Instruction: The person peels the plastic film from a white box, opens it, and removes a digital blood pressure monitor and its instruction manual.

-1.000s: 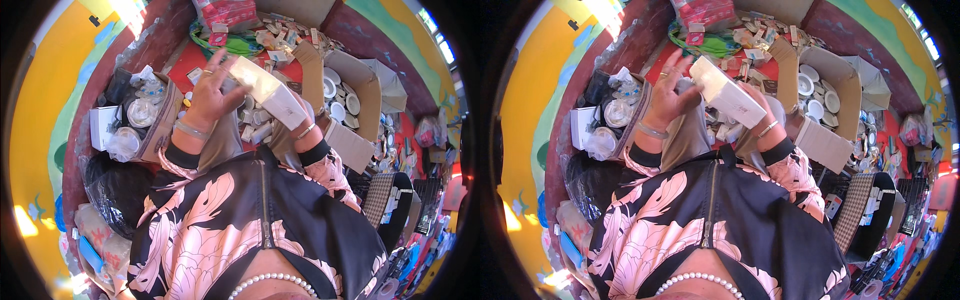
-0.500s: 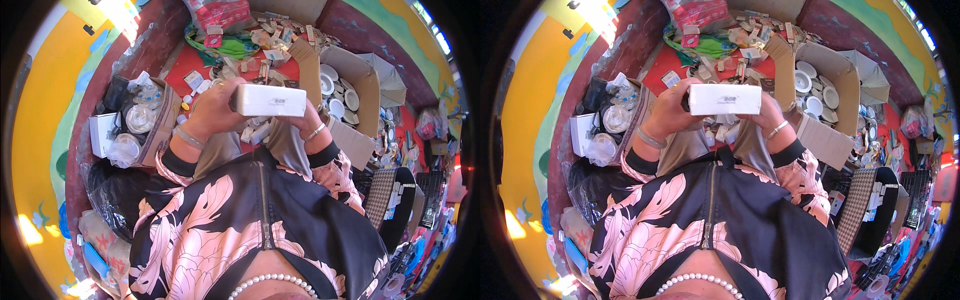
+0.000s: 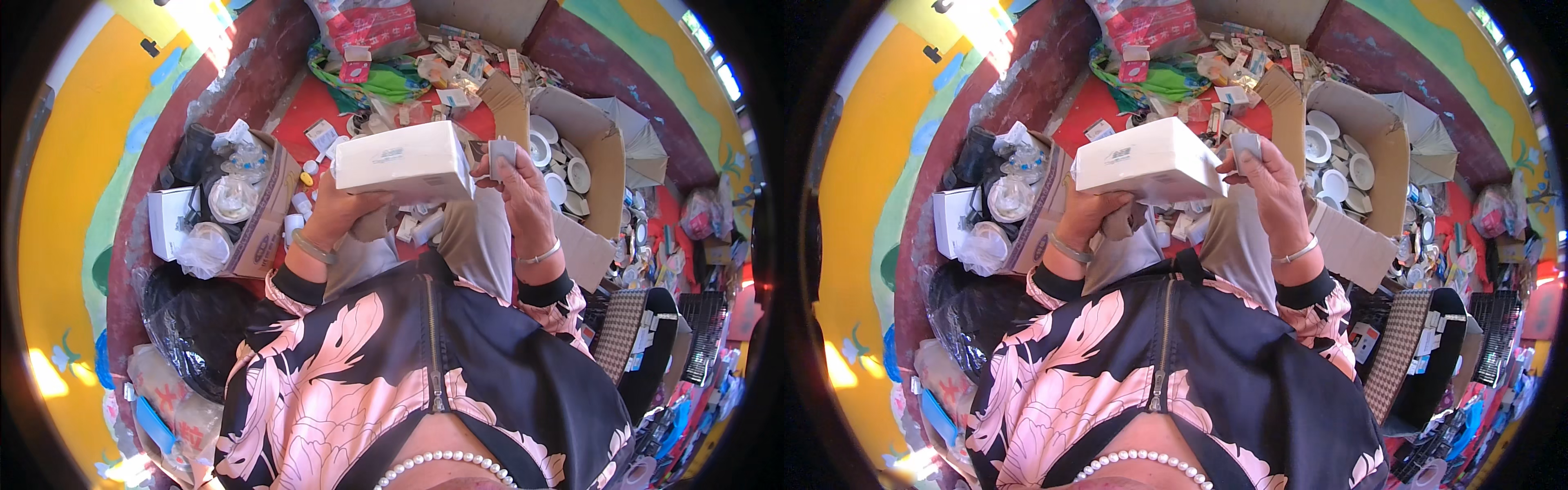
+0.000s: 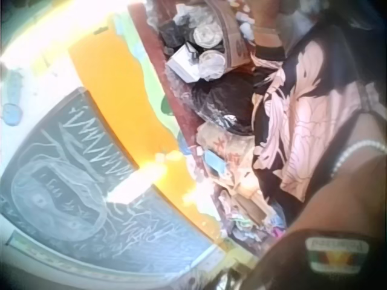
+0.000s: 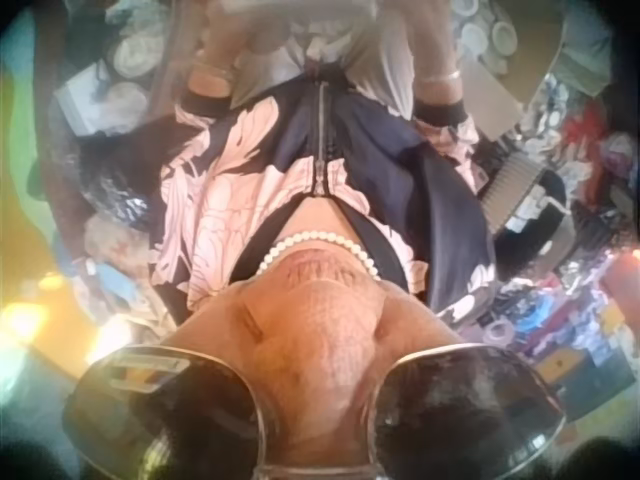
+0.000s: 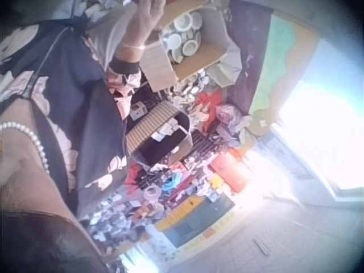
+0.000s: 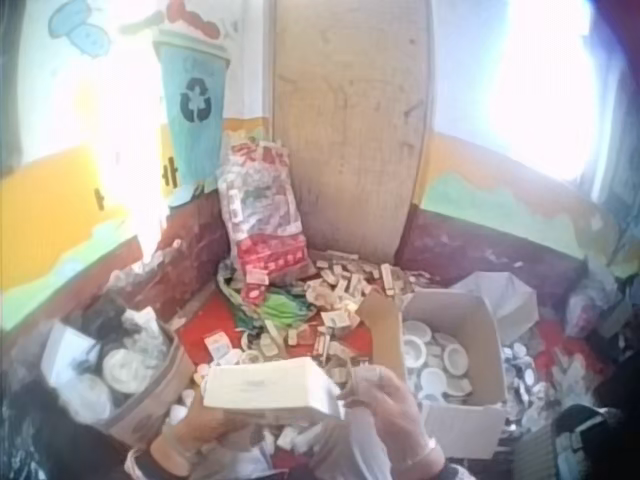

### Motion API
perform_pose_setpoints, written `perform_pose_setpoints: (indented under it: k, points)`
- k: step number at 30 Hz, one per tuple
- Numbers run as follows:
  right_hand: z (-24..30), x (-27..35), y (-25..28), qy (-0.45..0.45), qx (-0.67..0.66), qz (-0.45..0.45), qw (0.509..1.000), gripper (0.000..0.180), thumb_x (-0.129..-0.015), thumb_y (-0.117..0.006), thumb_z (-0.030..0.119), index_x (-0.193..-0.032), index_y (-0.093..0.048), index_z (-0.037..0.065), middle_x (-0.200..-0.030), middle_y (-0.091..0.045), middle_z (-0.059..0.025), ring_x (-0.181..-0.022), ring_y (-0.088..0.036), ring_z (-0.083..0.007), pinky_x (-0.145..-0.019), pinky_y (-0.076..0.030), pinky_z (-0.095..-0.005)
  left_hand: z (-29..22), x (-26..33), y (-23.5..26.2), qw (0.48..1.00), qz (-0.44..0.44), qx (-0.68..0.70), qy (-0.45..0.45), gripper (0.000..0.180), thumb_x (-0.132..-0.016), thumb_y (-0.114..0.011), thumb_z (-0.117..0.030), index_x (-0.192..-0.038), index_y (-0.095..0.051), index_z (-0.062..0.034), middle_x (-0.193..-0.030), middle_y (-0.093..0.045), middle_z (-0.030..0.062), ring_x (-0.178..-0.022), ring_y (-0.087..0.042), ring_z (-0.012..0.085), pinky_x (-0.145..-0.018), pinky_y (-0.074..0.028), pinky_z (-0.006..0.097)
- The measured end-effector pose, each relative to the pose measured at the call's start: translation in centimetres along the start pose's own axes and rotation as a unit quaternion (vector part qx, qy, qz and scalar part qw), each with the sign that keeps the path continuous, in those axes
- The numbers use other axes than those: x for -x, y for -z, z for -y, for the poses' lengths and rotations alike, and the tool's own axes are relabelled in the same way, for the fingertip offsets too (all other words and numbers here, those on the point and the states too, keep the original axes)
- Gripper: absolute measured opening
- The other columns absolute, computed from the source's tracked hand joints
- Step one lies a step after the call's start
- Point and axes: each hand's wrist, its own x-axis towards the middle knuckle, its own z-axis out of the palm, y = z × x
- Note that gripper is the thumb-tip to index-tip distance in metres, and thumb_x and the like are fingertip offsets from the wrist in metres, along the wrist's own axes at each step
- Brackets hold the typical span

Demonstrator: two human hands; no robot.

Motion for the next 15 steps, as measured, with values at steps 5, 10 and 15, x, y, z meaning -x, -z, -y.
perform_pose_setpoints:
  k: [5,10,15]
  points:
    - [1.7,0.2,-2.1,0.099,0.093,0.042,0.99,0.026,-0.099,-0.052,0.014,-0.121,-0.059,0.002,-0.112,-0.062,-0.0027,-0.101,-0.054,-0.0085,-0.092,-0.041,-0.0244,1.9,0.2,1.8,0.982,0.072,0.17,0.044,0.063,-0.073,-0.074,-0.01,-0.129,-0.048,0.0012,-0.117,-0.062,0.0112,-0.105,-0.06,0.0211,-0.091,-0.048,0.034]
    - [0.7,0.9,-2.8,0.045,0.11,0.0,0.993,0.02,-0.099,-0.05,0.014,-0.113,-0.06,0.003,-0.097,-0.061,0.001,-0.091,-0.054,-0.0067,-0.081,-0.045,-0.0234,3.7,1.1,0.1,0.959,0.088,0.248,0.102,0.064,-0.077,-0.07,-0.016,-0.133,-0.044,0.0007,-0.121,-0.058,0.0124,-0.107,-0.058,0.023,-0.093,-0.047,0.036]
    - [-1.5,2.4,-1.9,0.094,0.354,-0.034,0.93,0.015,-0.099,-0.051,0.014,-0.102,-0.058,0.001,-0.086,-0.064,-0.0059,-0.08,-0.061,-0.0113,-0.07,-0.048,-0.0261,6.7,1.7,-1.2,0.92,0.062,0.264,0.283,0.061,-0.084,-0.068,-0.028,-0.133,-0.043,-0.0023,-0.119,-0.057,0.0109,-0.104,-0.059,0.0211,-0.091,-0.048,0.034]
